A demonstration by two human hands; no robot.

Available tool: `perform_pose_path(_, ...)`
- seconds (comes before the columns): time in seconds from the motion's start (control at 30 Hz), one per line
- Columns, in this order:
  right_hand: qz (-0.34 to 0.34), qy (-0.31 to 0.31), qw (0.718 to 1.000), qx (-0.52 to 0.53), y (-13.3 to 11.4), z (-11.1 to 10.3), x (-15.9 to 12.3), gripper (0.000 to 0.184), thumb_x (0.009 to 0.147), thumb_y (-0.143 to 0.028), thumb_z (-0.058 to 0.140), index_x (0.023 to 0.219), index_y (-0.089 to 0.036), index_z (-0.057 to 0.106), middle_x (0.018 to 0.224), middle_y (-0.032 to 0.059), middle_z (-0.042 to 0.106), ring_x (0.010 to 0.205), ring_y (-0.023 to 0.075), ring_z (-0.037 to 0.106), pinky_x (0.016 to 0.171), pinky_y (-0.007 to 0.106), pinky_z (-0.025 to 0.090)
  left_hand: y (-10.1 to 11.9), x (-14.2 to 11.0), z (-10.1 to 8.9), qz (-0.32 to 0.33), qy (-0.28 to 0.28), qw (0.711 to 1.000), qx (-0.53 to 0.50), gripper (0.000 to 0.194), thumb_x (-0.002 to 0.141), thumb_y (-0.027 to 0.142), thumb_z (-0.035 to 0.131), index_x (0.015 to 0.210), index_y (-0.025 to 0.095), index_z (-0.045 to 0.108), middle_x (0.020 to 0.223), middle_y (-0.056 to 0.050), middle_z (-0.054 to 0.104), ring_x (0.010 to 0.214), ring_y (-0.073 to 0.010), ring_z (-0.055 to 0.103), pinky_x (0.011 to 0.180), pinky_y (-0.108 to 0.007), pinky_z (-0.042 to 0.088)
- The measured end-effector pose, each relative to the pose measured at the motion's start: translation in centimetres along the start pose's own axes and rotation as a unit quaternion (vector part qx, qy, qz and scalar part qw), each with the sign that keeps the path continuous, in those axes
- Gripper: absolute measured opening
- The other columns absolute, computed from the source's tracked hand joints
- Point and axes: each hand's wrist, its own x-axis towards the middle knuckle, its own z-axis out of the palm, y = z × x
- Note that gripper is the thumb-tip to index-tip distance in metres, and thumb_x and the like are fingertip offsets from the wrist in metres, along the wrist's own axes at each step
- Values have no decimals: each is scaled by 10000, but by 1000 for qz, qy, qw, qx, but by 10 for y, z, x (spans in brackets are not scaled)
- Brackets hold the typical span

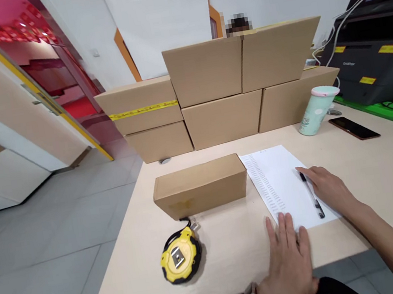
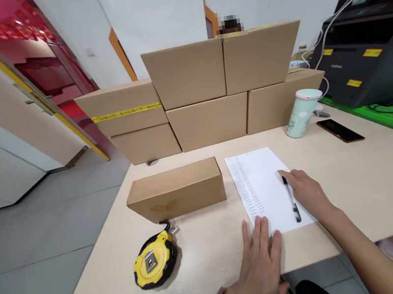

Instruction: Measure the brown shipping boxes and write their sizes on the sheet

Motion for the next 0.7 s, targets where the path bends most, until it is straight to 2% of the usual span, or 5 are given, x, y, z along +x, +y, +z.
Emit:
perform_pose_path(0.1,19,43,999,-6,-6,-7,-5,402,918,-117,386,1254,-202,590,1023,90,697,954,255,651,618,333,521,-20,-18,-20,33,33,997,-61,790,851,559,559,1441,80,344,1520,-279,350,1440,-442,246,1043,-707,353)
perform_pose_path(0.2,31,109,993,16,-19,-25,-5,351,961,-220,400,1256,-222,590,1077,83,693,987,261,652,602,328,509,-56,-57,-49,24,114,986,-116,648,875,546,520,1398,185,394,1419,-169,523,1411,-332,360,1093,-607,364)
perform_pose_path(0.37,-10,200,972,121,-63,-67,16,298,966,-306,453,1215,-258,609,1103,78,687,1018,263,644,679,343,519,-113,-143,-88,-226,245,942,-42,426,855,333,585,1264,238,519,1263,-130,600,1280,-315,497,995,-480,467)
perform_pose_path(0.5,-84,186,951,231,-116,-98,46,320,943,-357,508,1246,-300,598,1225,88,648,1138,285,586,873,424,507,-135,-174,-93,-372,164,913,26,629,782,375,656,1354,211,452,1415,-163,489,1319,-366,436,1008,-547,442)
perform_pose_path(0.7,-274,84,934,213,-195,-115,100,546,891,-522,572,1367,-261,516,1488,134,460,1377,324,380,1071,536,353,-138,-155,-90,-452,7,889,-72,748,645,240,638,1369,205,455,1328,-125,566,1171,-311,572,945,-465,497)
